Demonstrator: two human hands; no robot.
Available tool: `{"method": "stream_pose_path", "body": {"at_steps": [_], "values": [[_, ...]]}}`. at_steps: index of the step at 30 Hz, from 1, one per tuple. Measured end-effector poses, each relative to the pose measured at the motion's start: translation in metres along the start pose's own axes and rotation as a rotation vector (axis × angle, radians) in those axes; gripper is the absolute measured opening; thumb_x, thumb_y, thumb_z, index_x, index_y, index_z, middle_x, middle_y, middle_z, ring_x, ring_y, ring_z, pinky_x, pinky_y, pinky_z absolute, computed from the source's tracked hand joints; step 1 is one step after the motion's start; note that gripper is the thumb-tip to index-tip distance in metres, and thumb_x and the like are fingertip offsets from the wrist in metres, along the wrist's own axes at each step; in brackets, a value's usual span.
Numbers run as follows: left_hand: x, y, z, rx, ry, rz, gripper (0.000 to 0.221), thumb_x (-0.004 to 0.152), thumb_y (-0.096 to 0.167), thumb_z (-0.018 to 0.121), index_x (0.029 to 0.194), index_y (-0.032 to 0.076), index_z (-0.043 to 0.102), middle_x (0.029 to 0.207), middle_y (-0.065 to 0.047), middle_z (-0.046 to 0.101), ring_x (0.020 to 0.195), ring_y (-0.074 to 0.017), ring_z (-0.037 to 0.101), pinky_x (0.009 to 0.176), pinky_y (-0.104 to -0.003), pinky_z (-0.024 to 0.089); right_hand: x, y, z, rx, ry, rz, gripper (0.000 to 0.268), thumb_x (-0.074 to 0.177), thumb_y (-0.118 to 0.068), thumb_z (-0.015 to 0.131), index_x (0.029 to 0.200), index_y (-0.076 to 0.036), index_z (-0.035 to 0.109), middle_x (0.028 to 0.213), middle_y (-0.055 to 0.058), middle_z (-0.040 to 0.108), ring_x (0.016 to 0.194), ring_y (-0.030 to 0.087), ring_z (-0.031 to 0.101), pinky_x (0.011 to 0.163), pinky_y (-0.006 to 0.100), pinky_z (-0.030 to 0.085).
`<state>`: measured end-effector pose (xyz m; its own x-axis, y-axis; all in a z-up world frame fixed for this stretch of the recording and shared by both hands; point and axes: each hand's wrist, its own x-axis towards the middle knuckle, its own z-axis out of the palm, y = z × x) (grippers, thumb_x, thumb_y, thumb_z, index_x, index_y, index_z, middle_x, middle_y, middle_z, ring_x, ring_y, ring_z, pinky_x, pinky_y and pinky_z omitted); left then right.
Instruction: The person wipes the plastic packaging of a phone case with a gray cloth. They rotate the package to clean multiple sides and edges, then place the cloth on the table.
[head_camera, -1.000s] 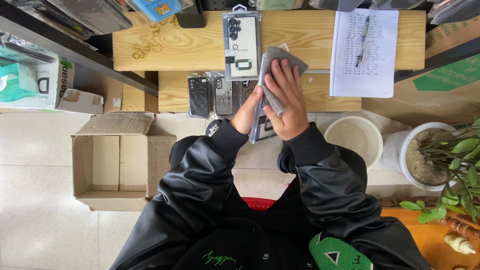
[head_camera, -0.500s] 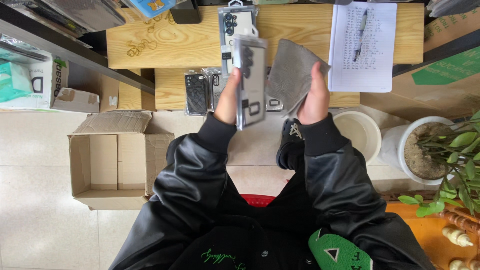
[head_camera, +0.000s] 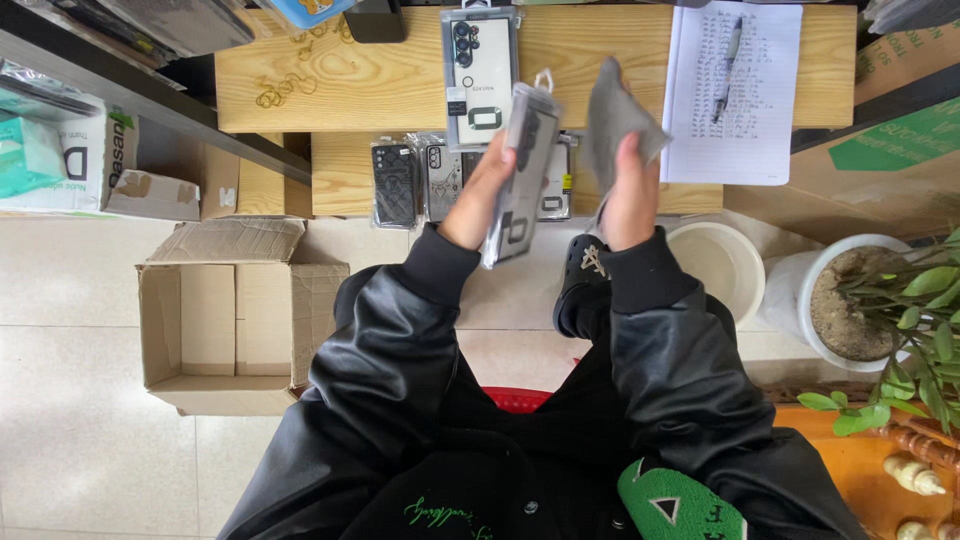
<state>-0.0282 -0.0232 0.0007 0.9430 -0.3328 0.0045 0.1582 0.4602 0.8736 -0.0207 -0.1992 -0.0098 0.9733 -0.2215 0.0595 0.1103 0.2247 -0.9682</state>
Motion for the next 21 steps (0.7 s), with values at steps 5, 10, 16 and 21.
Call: {"method": "stream_pose_path", "body": {"at_steps": [5,10,16,21], "values": [[-0.004,-0.014,0.004,-0.057,-0.120,0.049,0.067,0.101,0.047,0.047,0.152,0.005,0.031,0.156,-0.013,0.035,0.145,-0.0219,0.034,0.124,-0.038,0.026,-0.018,-0.035,0.020,-0.610,-0.349,-0.584,0.053,0.110,-0.049,0.034,0.156,-0.022,0.029,0.164,0.011,0.021,0.157,0.032,0.015,0.132,0.054,0.014],[-0.010,-0.036,0.005,0.018,-0.145,0.002,0.064,0.103,0.047,0.041,0.150,0.004,0.033,0.156,-0.013,0.035,0.146,-0.0213,0.032,0.126,-0.038,0.022,-0.020,-0.026,0.022,-0.997,-0.322,-0.662,0.066,0.108,-0.058,0.021,0.162,-0.022,0.008,0.169,0.009,0.005,0.159,0.034,0.003,0.133,0.056,0.009],[-0.009,-0.018,0.010,-0.098,-0.062,0.001,0.064,0.105,0.045,0.028,0.151,-0.001,0.026,0.159,-0.018,0.024,0.151,-0.0235,0.021,0.127,-0.035,0.016,-0.037,-0.022,0.032,-1.046,-0.397,-0.671,0.060,0.109,-0.051,0.024,0.161,-0.024,0.010,0.168,0.012,0.002,0.158,0.039,-0.001,0.129,0.065,0.002],[0.003,-0.037,-0.021,-0.681,-0.126,0.070,0.060,0.109,0.045,0.039,0.147,-0.001,0.041,0.150,-0.021,0.043,0.141,-0.0296,0.040,0.125,-0.040,0.024,-0.058,-0.018,0.045,-1.085,-0.548,-0.742,0.063,0.105,-0.056,0.025,0.158,-0.024,0.017,0.165,0.015,0.011,0.154,0.047,0.007,0.123,0.072,0.003]]}}
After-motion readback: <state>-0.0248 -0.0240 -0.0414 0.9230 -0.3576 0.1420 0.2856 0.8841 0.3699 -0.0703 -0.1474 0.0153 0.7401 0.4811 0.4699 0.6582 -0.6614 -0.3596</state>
